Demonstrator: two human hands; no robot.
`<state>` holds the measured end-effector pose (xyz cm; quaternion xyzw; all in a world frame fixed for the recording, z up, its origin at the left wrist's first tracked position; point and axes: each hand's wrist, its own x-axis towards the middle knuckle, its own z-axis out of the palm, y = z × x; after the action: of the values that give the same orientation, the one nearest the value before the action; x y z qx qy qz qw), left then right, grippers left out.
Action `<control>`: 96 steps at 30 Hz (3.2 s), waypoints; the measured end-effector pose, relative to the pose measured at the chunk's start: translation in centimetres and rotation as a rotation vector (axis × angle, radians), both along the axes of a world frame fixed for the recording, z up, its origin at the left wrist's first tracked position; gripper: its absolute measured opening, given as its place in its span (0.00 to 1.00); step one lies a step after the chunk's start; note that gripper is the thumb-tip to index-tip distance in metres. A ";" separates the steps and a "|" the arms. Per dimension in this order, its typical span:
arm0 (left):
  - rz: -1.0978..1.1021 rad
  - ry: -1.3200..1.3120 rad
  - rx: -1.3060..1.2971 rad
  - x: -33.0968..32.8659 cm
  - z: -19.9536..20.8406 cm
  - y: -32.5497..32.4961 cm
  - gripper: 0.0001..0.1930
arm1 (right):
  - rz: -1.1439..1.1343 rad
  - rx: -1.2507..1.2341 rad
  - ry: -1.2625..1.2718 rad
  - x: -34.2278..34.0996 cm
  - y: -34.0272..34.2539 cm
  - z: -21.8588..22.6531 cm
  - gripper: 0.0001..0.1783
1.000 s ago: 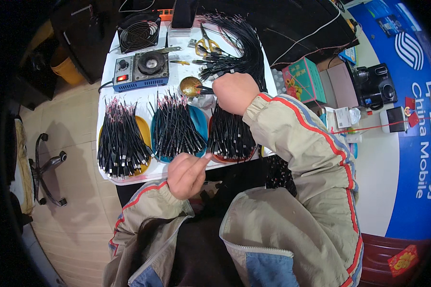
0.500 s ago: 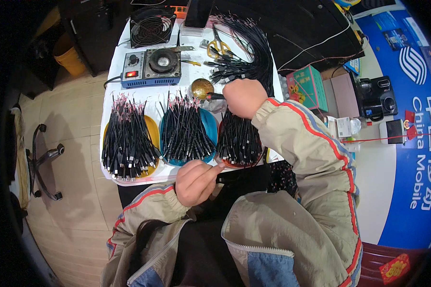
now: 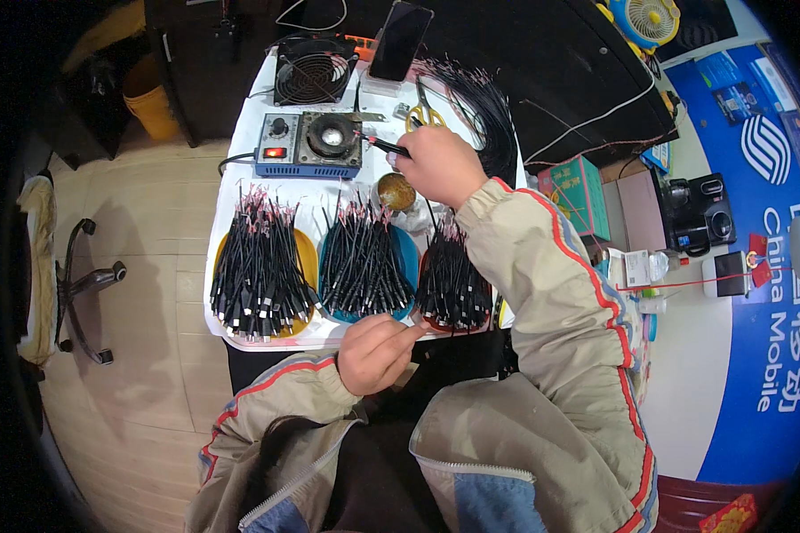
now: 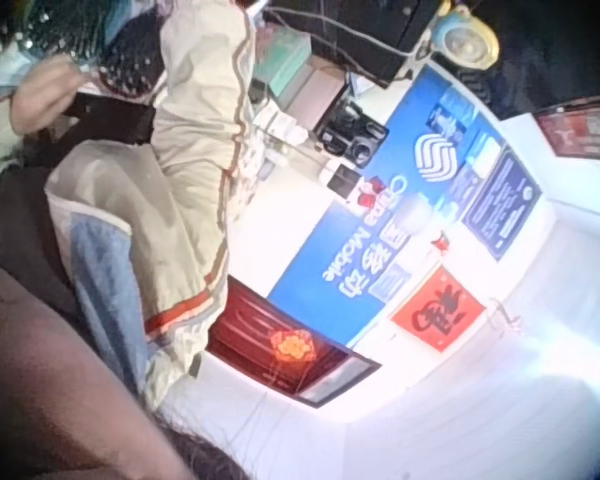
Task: The person strips the insulation from black wires using pliers, twists the exposed strands, applies a paste from a small container, and inserts a white connector onto the wire end. The person repeats these steps for multiple wires, placing finished units into a nearby box.
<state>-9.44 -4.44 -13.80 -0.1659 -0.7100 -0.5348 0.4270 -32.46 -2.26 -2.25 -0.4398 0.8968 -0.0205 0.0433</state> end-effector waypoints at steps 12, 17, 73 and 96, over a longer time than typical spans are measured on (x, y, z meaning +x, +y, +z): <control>-0.018 -0.013 0.013 0.4 0.0 -0.7 0.22 | -0.003 0.184 0.177 -0.3 -4.6 -3.1 0.10; -0.034 -0.006 0.017 0.4 0.2 -0.9 0.22 | 0.000 0.213 0.194 -0.3 -4.8 -3.0 0.09; -0.373 -0.041 0.773 9.6 16.4 8.8 0.13 | -0.014 -1.220 -1.146 27.6 20.5 5.4 0.14; -0.443 -0.724 0.556 5.5 6.2 10.9 0.14 | -0.213 -1.021 -0.148 18.8 27.1 -8.5 0.35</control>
<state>-3.98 6.41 -7.56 0.0037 -0.5911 -0.8045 0.0579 -13.65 24.89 -10.77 -0.3085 0.8070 -0.4901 -0.1156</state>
